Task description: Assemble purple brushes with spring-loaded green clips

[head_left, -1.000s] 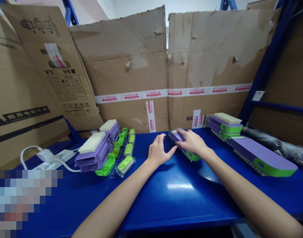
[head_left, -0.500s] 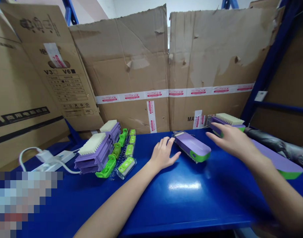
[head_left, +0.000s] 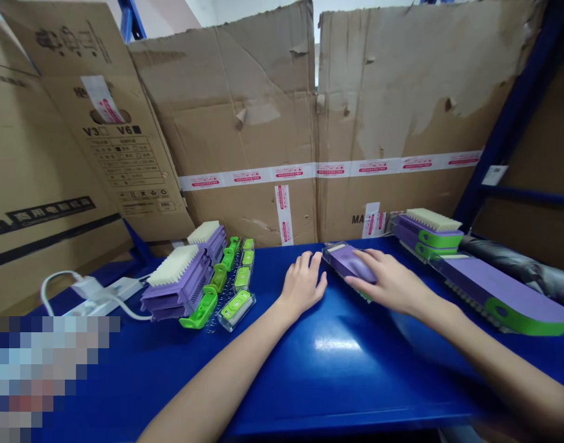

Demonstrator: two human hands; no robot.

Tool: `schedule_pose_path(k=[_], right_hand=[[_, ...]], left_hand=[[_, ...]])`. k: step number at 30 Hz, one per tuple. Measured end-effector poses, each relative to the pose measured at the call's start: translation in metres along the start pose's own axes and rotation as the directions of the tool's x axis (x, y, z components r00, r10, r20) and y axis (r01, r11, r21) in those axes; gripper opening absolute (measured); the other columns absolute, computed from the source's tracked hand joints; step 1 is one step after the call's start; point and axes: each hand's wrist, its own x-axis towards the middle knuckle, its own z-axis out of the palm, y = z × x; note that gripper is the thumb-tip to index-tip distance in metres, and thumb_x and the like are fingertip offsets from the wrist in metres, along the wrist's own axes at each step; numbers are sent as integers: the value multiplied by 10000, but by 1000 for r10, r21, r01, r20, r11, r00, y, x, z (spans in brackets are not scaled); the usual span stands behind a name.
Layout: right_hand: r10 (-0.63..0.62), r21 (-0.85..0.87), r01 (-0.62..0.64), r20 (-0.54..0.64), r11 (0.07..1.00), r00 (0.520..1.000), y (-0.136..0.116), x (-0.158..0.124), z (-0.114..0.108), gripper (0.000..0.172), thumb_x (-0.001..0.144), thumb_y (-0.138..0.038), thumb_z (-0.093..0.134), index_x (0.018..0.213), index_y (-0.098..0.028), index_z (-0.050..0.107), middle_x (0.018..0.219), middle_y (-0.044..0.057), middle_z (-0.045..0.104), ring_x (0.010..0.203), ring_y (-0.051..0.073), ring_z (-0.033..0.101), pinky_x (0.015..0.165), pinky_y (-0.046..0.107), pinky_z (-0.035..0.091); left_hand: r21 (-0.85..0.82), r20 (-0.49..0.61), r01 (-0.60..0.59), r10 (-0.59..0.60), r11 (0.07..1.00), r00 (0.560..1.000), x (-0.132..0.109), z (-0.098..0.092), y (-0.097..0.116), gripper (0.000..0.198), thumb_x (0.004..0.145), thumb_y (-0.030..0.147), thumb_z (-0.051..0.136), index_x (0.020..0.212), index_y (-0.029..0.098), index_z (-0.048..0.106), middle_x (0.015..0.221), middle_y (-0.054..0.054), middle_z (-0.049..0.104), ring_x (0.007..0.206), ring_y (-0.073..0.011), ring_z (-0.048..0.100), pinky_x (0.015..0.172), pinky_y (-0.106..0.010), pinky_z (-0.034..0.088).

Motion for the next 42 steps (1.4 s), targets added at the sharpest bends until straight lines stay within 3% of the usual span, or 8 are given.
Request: schedule_pose_path(k=[4, 9, 15, 19, 22, 26, 31, 42], right_hand=[[126, -176, -106, 108, 979, 986, -18, 11, 9, 698, 770, -494, 580, 1392, -254, 373, 1280, 201, 458, 1078, 392, 520, 761, 461, 468], [209, -44, -205, 115, 978, 971, 7, -7, 5, 699, 795, -440, 545, 1430, -269, 310, 1068, 133, 504, 853, 261, 613, 737, 371, 475], [197, 194, -143, -296, 971, 935, 35, -6, -32, 831, 725, -550, 591, 1433, -222, 304, 1063, 106, 523, 947, 282, 594, 851, 411, 466], [193, 221, -108, -408, 969, 892, 33, 19, -45, 779, 716, -541, 602, 1384, -200, 390, 1116, 125, 573, 1008, 302, 583, 867, 423, 461], [141, 155, -93, -340, 984, 930, 25, 40, -36, 679, 735, -493, 582, 1329, -185, 468, 1129, 126, 615, 1031, 307, 590, 879, 413, 458], [77, 33, -75, -75, 997, 994, 5, 62, -9, 609, 754, -467, 552, 1274, -151, 529, 1152, 136, 638, 1074, 290, 590, 886, 357, 454], [81, -7, -81, 189, 997, 979, -25, 79, 15, 597, 719, -417, 583, 1268, -189, 534, 1174, 132, 640, 1071, 295, 606, 819, 342, 476], [72, 30, -81, 237, 996, 969, -17, 54, 13, 825, 743, -570, 555, 1431, -193, 303, 1192, 176, 567, 1074, 322, 581, 818, 369, 441]], left_hand=[[20, 1, 46, -46, 999, 999, -1, 1, -1, 449, 859, 275, 455, 1286, 178, 352, 1181, -121, 506, 1070, -241, 533, 855, -366, 498], [48, 32, 64, -66, 997, 997, -1, 1, -1, 447, 860, 273, 442, 1286, 165, 357, 1183, -125, 505, 1063, -246, 534, 844, -366, 505], [46, 33, 71, -72, 996, 997, 0, 1, 0, 456, 860, 277, 449, 1290, 173, 343, 1187, -123, 498, 1058, -243, 538, 843, -367, 504], [41, 30, 78, -79, 996, 996, 0, 2, -1, 462, 856, 275, 455, 1292, 180, 337, 1192, -117, 495, 1065, -242, 537, 843, -360, 505], [39, 25, 74, -75, 996, 997, -1, 3, -2, 465, 854, 276, 455, 1292, 173, 338, 1193, -119, 497, 1060, -245, 538, 842, -365, 507], [33, 16, 78, -78, 996, 997, -1, 4, -2, 466, 854, 278, 457, 1291, 170, 338, 1193, -120, 496, 1060, -246, 540, 845, -365, 506], [28, 18, 83, -84, 996, 996, 0, 3, -2, 469, 848, 277, 466, 1287, 174, 335, 1189, -117, 497, 1061, -245, 538, 852, -367, 503], [7, 28, 90, -90, 996, 996, -1, 2, -2, 460, 851, 280, 464, 1283, 193, 334, 1187, -108, 496, 1068, -237, 537, 852, -363, 503]])
